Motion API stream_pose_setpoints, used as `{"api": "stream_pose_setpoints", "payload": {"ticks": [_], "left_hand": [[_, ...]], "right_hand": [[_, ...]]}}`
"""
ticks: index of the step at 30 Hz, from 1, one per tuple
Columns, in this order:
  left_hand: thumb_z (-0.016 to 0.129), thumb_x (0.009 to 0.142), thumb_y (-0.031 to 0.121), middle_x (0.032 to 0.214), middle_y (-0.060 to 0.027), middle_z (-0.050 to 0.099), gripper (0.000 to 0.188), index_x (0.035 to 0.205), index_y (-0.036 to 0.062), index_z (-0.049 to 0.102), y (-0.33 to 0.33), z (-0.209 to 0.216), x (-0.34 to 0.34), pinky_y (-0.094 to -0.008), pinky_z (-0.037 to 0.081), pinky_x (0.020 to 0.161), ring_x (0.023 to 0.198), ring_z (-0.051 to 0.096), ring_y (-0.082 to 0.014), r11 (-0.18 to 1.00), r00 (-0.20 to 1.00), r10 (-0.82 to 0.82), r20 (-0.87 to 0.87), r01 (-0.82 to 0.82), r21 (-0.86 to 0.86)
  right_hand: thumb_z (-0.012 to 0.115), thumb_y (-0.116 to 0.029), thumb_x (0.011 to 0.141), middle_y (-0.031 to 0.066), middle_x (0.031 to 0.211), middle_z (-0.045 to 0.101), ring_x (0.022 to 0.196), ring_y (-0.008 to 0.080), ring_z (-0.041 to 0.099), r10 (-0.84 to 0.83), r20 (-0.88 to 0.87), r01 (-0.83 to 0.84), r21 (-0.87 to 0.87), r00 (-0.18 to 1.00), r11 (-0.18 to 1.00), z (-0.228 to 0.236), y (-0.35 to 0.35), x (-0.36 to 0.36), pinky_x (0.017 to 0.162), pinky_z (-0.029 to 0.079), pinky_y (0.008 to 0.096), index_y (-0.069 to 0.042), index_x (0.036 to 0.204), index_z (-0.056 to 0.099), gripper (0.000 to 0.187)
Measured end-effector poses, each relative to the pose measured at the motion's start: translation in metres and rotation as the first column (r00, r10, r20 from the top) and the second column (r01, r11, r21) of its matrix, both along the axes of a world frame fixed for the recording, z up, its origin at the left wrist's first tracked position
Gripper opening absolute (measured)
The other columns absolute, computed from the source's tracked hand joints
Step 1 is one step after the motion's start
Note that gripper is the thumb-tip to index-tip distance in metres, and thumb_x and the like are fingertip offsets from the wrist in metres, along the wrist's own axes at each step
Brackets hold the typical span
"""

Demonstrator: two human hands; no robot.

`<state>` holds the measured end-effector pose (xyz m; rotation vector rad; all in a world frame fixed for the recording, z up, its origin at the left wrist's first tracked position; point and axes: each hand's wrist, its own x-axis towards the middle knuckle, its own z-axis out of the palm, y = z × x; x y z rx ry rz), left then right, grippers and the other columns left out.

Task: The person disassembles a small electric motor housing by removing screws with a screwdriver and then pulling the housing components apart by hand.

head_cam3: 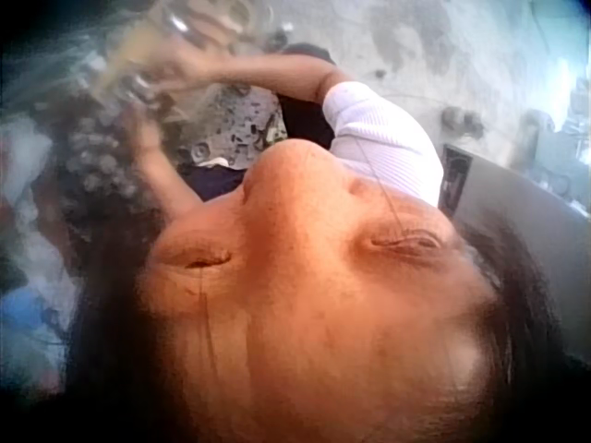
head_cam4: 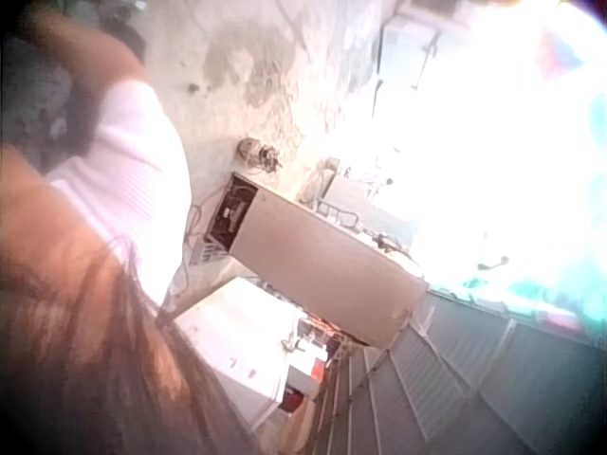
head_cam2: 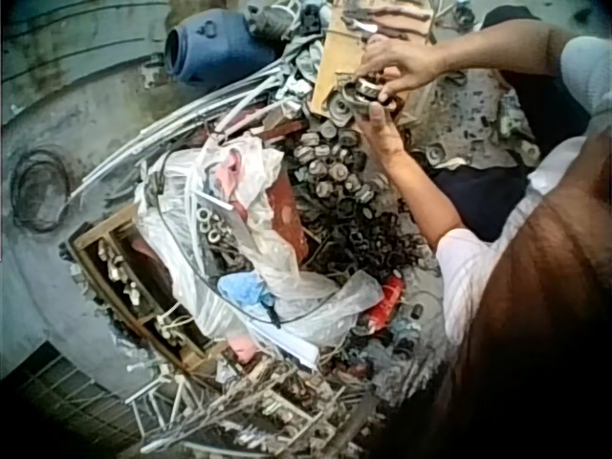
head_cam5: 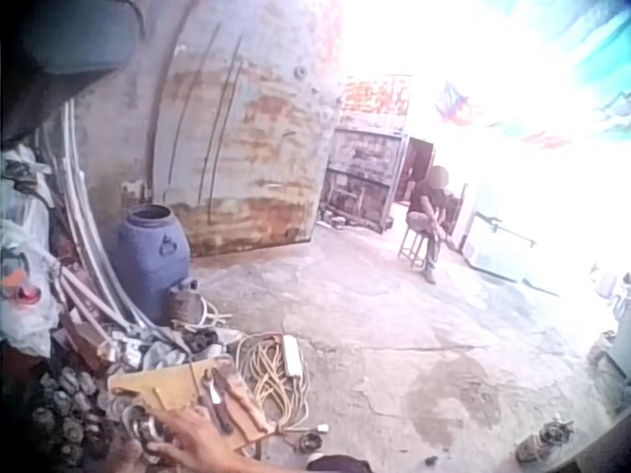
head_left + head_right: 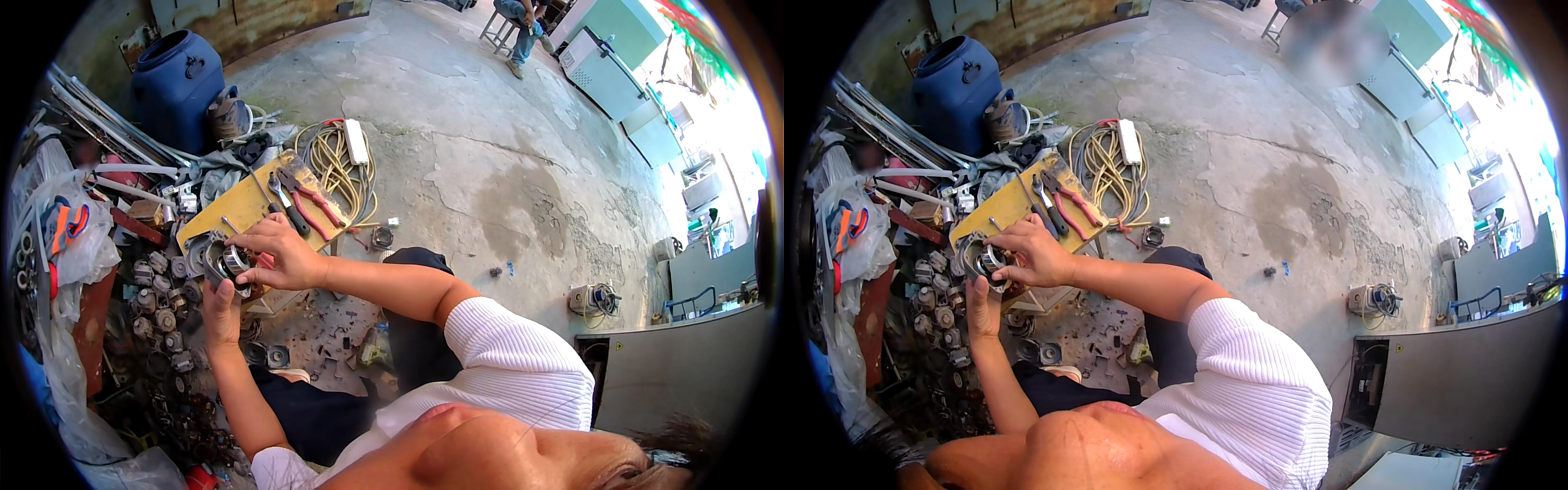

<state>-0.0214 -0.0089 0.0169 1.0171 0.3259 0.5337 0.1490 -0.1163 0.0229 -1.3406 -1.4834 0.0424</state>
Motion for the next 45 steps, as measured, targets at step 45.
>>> {"api": "stream_pose_setpoints", "payload": {"ticks": [45], "left_hand": [[0.09,0.064,0.012,0.136,-0.0094,0.052,0.107,0.153,0.0091,0.032,-0.005,0.02,-0.003,-0.0355,0.044,0.105,0.122,0.055,-0.0201,0.946,0.994,0.086,-0.061,-0.062,0.317]], "right_hand": [[0.086,-0.033,0.072,0.0064,0.08,0.064,0.077,0.0191,0.056,0.085,-0.314,-0.137,-0.145,0.946,0.98,0.015,-0.004,-0.005,0.081,0.042,0.0342,-0.002,0.115,0.07,0.055]]}}
